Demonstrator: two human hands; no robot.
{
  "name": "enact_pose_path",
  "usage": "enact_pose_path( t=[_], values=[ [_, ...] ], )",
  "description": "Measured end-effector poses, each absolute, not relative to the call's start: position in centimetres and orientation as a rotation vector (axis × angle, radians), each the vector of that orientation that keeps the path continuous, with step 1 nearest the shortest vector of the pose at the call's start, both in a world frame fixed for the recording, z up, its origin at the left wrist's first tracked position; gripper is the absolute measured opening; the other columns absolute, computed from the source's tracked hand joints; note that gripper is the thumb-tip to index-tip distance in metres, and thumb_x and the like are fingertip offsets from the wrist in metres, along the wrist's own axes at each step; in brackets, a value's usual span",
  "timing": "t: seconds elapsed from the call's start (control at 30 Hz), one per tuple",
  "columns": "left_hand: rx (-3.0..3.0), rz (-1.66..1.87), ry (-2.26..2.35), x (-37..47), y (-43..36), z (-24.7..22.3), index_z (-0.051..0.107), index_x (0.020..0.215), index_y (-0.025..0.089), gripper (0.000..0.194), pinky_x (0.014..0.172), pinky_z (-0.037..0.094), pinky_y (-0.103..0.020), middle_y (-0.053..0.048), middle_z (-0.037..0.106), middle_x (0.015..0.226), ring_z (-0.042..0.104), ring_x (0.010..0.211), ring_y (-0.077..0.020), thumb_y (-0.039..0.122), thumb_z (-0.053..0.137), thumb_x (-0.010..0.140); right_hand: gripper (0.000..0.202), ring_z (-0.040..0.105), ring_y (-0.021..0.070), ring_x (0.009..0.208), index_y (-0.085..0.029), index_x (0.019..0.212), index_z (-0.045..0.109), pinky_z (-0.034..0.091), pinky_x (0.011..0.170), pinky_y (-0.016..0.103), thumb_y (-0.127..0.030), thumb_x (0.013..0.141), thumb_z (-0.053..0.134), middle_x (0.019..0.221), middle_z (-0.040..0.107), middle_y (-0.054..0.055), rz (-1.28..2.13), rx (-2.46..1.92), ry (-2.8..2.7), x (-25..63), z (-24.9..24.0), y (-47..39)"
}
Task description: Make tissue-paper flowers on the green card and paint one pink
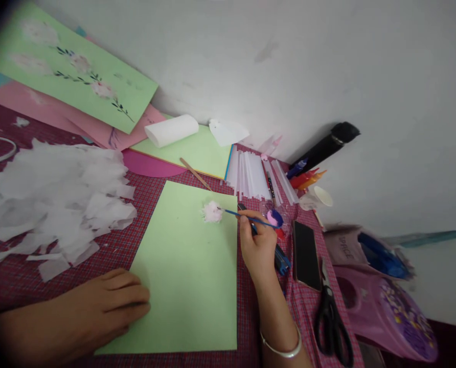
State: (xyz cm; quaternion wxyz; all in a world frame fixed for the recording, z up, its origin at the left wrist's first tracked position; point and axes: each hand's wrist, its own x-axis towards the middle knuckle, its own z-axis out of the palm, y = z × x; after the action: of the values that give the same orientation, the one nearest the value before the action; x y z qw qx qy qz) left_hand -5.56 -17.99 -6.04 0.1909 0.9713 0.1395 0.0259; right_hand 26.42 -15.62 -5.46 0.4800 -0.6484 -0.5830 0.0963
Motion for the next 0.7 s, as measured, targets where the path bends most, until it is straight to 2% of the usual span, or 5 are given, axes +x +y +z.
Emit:
enact_pose_path(
  t=[0.17,0.37,0.7],
  values=[
    [2.726,0.030,0.388,-5.4,-17.9,-5.4,0.065,0.104,0.023,0.018,0.085,0.040,-0.028,0.001,0.068,0.101,0.056,0.090,-0.0152,0.020,0.067,0.087,0.016,0.064,0.0192,0.080,-0.019,0.093,0.069,0.050,0.075,0.034,-0.026,0.092,0.054,0.088,0.069,0.005,0.136,-1.547,-1.475,26.2,-5.4,-15.4],
    [2.697,0.006,0.394,-5.3,-17.8,-5.1,0.065,0.104,0.023,0.017,0.088,0.040,-0.028,0.000,0.069,0.104,0.057,0.092,-0.0164,0.024,0.067,0.087,0.016,0.063,0.0190,0.081,-0.018,0.093,0.069,0.049,0.077,0.034,-0.024,0.092,0.054,0.087,0.068,0.005,0.149,-1.574,-1.570,26.4,-5.6,-15.0],
    [2.704,0.075,0.385,-5.4,-17.7,-5.4,0.067,0.102,0.022,0.018,0.085,0.040,-0.027,-0.001,0.069,0.100,0.057,0.090,-0.0160,0.018,0.067,0.084,0.015,0.063,0.0197,0.086,-0.021,0.097,0.066,0.048,0.078,0.035,-0.022,0.092,0.053,0.091,0.067,0.004,0.216,-1.499,-1.688,25.5,-5.5,-14.6]
  ],
)
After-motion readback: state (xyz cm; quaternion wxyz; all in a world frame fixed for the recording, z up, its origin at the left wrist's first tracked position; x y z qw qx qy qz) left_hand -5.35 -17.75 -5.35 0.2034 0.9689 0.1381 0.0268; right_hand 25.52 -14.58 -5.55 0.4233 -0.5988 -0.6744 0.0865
